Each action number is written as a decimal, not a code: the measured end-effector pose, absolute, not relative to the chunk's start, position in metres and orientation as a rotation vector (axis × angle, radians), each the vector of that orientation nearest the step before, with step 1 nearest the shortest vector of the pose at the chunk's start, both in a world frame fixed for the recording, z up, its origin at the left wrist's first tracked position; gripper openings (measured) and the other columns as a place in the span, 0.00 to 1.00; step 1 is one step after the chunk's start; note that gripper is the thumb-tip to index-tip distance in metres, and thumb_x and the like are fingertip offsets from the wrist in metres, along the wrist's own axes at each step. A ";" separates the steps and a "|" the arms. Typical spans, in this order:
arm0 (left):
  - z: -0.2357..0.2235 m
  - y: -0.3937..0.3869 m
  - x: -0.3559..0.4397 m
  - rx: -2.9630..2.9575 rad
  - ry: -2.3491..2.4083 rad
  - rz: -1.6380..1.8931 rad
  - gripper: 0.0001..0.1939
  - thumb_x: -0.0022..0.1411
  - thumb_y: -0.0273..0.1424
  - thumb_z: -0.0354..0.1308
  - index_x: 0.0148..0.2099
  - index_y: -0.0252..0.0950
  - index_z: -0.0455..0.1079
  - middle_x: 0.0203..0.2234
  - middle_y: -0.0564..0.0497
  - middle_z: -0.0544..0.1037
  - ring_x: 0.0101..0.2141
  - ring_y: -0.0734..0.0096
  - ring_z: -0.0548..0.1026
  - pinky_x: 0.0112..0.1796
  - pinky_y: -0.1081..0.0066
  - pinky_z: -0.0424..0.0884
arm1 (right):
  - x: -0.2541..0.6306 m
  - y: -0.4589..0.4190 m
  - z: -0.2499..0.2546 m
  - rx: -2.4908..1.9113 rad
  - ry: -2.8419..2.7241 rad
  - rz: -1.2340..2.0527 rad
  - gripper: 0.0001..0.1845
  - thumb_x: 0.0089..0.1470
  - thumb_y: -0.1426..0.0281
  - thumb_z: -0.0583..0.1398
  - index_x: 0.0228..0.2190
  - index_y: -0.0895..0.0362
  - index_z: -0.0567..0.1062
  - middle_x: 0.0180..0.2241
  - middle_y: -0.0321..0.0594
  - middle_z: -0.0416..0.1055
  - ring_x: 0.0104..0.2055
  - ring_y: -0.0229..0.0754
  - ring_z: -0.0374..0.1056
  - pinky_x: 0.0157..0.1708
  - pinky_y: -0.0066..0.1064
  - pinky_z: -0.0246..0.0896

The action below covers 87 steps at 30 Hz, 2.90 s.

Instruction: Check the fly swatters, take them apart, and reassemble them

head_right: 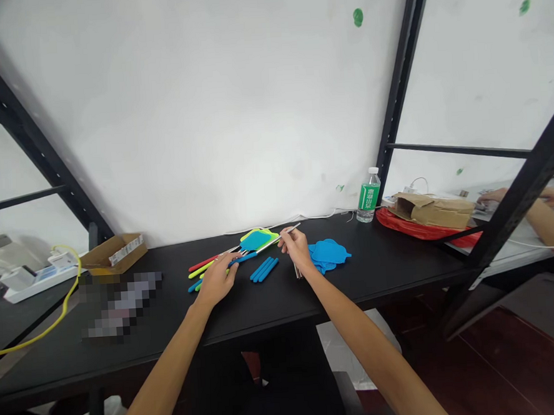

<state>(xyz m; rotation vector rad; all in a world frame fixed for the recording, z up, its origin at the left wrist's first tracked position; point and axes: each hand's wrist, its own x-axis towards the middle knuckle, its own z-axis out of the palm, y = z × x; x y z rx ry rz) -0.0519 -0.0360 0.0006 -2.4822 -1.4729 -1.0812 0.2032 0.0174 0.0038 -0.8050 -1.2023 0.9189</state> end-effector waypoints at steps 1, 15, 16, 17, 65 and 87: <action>0.001 -0.036 -0.052 -2.484 -1.469 -1.088 0.15 0.70 0.32 0.46 0.54 0.42 0.69 0.50 0.47 0.76 0.51 0.57 0.73 0.50 0.58 0.70 | 0.203 0.017 0.004 -0.806 -1.211 0.911 0.14 0.53 0.56 0.61 0.31 0.55 0.72 0.21 0.35 0.71 0.18 0.35 0.63 0.17 0.27 0.51; -0.001 -0.035 -0.052 -2.494 -1.448 -1.109 0.16 0.69 0.32 0.47 0.54 0.41 0.70 0.50 0.47 0.77 0.50 0.58 0.75 0.50 0.58 0.72 | 0.203 0.017 0.002 -0.795 -1.292 0.922 0.23 0.52 0.48 0.62 0.31 0.56 0.76 0.23 0.39 0.73 0.19 0.36 0.64 0.17 0.28 0.52; -0.002 -0.035 -0.052 -2.504 -1.437 -1.122 0.16 0.69 0.33 0.47 0.54 0.41 0.70 0.50 0.47 0.78 0.51 0.58 0.75 0.50 0.58 0.72 | 0.203 0.018 0.002 -0.792 -1.284 0.936 0.23 0.52 0.48 0.62 0.31 0.57 0.76 0.23 0.39 0.74 0.19 0.36 0.65 0.17 0.28 0.52; -0.002 -0.035 -0.052 -2.515 -1.427 -1.135 0.16 0.69 0.33 0.47 0.55 0.41 0.70 0.50 0.47 0.78 0.51 0.59 0.75 0.51 0.58 0.72 | 0.203 0.019 0.002 -0.787 -1.275 0.953 0.23 0.51 0.48 0.62 0.31 0.57 0.76 0.24 0.40 0.75 0.19 0.36 0.66 0.17 0.28 0.52; 0.006 -0.044 -0.046 -2.414 -1.475 -1.115 0.19 0.68 0.46 0.51 0.51 0.45 0.76 0.48 0.52 0.81 0.47 0.60 0.79 0.46 0.64 0.74 | 0.197 0.004 0.005 -0.809 -1.632 0.875 0.25 0.55 0.48 0.61 0.18 0.55 0.74 0.15 0.35 0.67 0.18 0.36 0.61 0.22 0.28 0.57; 0.006 -0.044 -0.045 -2.365 -1.369 -1.017 0.17 0.71 0.42 0.49 0.44 0.40 0.76 0.37 0.49 0.80 0.38 0.66 0.78 0.37 0.71 0.68 | 0.199 0.001 0.004 -0.902 -1.844 0.567 0.24 0.62 0.52 0.54 0.23 0.55 0.74 0.16 0.34 0.67 0.20 0.38 0.65 0.25 0.29 0.59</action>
